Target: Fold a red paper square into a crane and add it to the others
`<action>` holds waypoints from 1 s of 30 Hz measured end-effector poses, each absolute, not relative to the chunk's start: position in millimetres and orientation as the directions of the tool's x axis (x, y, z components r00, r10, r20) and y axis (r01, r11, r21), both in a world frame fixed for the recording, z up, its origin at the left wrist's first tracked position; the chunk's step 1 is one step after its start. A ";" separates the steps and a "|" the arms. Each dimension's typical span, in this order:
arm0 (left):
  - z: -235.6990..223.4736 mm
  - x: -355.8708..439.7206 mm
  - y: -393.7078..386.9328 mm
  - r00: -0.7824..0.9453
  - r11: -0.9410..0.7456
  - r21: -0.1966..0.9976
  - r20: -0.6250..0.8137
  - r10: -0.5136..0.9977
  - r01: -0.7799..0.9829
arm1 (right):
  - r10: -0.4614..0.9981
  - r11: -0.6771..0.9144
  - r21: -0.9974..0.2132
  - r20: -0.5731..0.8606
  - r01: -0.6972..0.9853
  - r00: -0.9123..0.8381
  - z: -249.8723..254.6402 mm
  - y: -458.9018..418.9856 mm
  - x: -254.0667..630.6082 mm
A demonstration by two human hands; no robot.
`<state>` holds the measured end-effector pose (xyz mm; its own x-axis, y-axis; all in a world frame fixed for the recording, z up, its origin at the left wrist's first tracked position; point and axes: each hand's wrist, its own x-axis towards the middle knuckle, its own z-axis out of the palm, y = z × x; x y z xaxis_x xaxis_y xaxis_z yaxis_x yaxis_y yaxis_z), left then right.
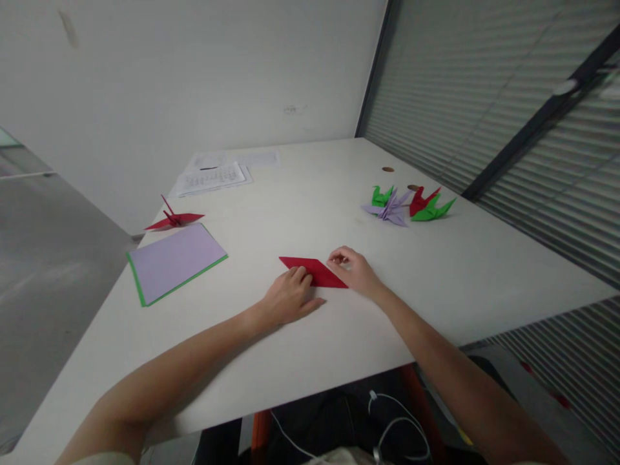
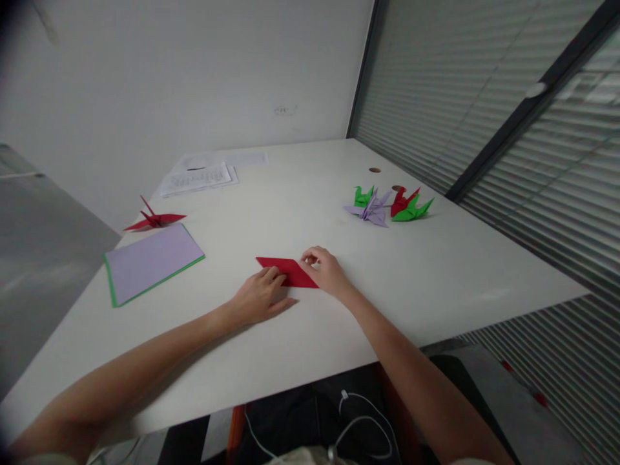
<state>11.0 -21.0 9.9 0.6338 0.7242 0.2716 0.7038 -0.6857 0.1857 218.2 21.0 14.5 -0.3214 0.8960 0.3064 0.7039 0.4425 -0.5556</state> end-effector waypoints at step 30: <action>13.9 -1.4 -2.7 0.786 -0.828 0.220 0.262 0.560 0.516 | 0.561 0.824 -0.178 0.397 0.539 -0.726 -8.5 5.2 217.6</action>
<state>-1.4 -2.7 13.9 0.7861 0.5599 0.2619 0.5162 -0.8277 0.2204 217.6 5.2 -8.5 -0.7263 0.5609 0.3973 0.5386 0.8235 -0.1781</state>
